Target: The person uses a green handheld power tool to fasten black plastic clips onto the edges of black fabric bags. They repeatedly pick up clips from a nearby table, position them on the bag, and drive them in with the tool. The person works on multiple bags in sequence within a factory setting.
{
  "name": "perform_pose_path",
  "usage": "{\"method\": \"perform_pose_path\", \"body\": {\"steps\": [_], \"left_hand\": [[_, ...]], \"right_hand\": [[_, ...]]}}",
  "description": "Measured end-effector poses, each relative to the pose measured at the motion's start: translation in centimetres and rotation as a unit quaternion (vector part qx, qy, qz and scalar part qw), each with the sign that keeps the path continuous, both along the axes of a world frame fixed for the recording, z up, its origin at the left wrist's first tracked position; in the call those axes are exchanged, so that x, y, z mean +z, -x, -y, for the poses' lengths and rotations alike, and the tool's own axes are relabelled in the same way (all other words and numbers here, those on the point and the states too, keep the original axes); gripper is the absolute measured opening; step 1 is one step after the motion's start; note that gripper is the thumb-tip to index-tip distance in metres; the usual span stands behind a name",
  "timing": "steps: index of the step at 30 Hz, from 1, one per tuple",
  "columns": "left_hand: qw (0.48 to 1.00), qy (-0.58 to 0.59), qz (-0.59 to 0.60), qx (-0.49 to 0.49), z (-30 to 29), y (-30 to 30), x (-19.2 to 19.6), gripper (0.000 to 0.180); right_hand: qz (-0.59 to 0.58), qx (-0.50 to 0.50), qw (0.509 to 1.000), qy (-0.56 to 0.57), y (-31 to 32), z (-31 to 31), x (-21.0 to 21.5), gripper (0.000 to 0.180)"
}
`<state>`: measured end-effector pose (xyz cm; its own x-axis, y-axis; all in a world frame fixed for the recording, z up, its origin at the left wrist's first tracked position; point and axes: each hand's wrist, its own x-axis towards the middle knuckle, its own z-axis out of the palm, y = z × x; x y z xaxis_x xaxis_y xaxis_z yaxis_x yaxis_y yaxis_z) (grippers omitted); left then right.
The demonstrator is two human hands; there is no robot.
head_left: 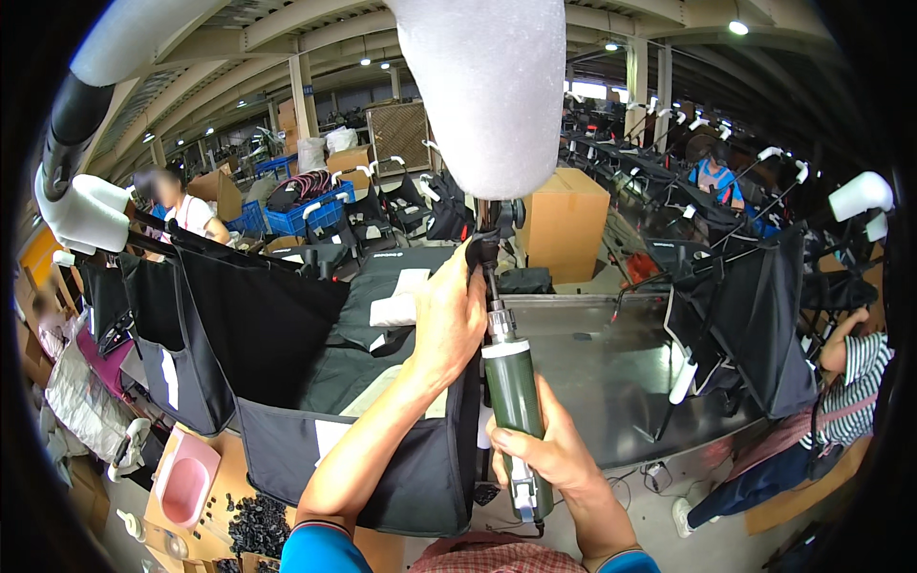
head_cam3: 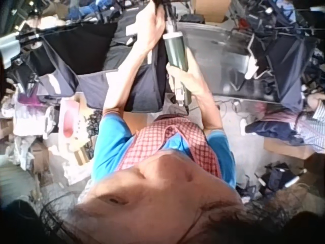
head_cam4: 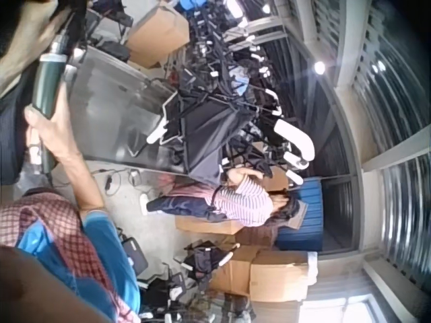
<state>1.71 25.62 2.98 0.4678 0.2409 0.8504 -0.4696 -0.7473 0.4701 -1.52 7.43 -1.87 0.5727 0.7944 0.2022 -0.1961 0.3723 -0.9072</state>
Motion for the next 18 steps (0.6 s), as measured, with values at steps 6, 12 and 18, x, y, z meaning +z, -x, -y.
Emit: {"method": "perform_pose_path", "body": {"steps": [6, 12, 18], "left_hand": [[1.000, 0.003, -0.014, -0.006, 0.2, 0.4, 0.0, 0.026], [0.998, 0.028, -0.042, -0.039, 0.0, 0.4, 0.3, 0.025], [0.997, 0.030, -0.054, -0.042, -0.2, 0.6, 0.6, 0.025]], "right_hand": [[0.007, -0.003, 1.000, 0.013, 0.1, 0.1, 0.1, 0.075], [-0.040, 0.024, 0.999, -0.005, 0.6, 0.5, 1.1, 0.077], [0.030, -0.043, 0.999, -0.016, 0.8, -0.9, -0.1, 0.074]]}}
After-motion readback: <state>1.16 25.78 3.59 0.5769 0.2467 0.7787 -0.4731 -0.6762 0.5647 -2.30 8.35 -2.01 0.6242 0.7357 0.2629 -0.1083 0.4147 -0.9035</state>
